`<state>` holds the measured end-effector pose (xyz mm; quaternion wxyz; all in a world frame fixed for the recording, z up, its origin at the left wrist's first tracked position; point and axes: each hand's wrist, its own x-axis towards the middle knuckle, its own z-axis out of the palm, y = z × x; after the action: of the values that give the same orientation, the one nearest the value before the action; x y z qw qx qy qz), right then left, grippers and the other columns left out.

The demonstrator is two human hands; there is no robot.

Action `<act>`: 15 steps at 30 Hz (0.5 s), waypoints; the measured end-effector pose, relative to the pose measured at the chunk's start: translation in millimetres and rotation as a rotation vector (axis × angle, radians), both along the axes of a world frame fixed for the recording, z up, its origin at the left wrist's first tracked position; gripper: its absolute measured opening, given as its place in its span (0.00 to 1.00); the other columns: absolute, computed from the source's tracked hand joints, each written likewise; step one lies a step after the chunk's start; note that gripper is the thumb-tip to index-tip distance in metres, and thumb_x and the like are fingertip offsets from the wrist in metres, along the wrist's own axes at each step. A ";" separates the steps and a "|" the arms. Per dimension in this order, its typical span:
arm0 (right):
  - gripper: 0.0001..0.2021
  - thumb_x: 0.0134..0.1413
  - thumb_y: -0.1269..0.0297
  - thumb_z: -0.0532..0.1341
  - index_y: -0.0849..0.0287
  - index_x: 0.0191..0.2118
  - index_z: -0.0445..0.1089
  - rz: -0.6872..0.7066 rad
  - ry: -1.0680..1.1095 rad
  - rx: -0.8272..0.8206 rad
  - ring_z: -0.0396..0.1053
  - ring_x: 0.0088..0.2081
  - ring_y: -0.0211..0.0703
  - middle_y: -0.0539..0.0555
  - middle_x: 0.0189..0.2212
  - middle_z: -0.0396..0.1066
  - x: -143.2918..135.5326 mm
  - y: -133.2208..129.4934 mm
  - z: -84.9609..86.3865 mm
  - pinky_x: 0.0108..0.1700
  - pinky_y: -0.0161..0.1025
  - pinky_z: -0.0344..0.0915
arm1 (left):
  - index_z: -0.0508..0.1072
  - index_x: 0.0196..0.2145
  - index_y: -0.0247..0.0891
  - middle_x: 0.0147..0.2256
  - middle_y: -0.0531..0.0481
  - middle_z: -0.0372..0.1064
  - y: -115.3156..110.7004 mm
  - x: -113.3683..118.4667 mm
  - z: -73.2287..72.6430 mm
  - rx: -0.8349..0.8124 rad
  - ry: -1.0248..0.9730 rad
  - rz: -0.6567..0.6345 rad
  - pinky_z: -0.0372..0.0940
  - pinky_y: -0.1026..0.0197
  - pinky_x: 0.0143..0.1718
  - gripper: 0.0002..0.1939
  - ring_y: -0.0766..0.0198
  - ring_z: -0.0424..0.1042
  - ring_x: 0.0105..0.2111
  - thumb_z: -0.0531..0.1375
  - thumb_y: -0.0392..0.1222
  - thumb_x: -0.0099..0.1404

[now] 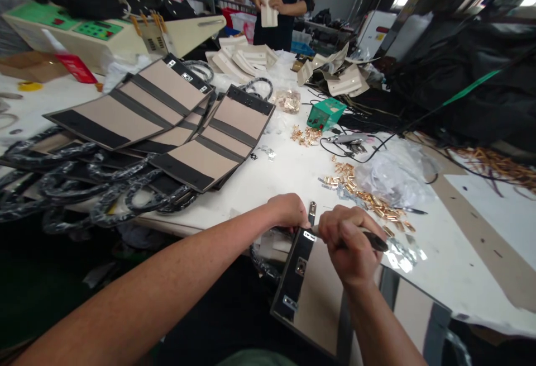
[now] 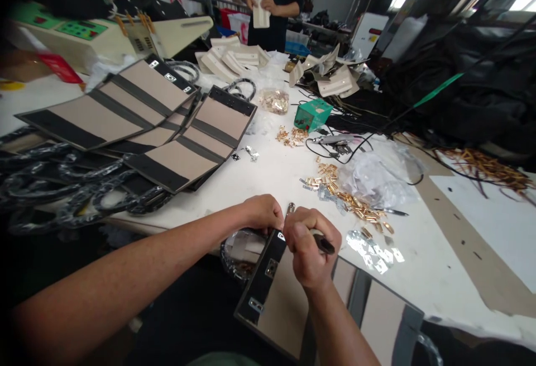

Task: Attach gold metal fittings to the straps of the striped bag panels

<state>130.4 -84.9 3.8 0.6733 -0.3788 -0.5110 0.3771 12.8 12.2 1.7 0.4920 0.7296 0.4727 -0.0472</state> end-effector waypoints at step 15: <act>0.19 0.61 0.54 0.60 0.56 0.21 0.61 -0.127 -0.493 -0.163 0.58 0.20 0.38 0.47 0.17 0.59 27.2 -13.3 -6.5 0.23 0.37 0.57 | 0.84 0.33 0.46 0.26 0.54 0.77 -12.4 -13.0 14.3 0.063 0.006 0.071 0.64 0.64 0.29 0.13 0.60 0.75 0.31 0.69 0.52 0.50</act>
<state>157.6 -98.2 -2.7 0.5182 -0.5434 -0.6025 0.2704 -0.1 -0.1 16.0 0.4689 0.7273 0.5009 -0.0172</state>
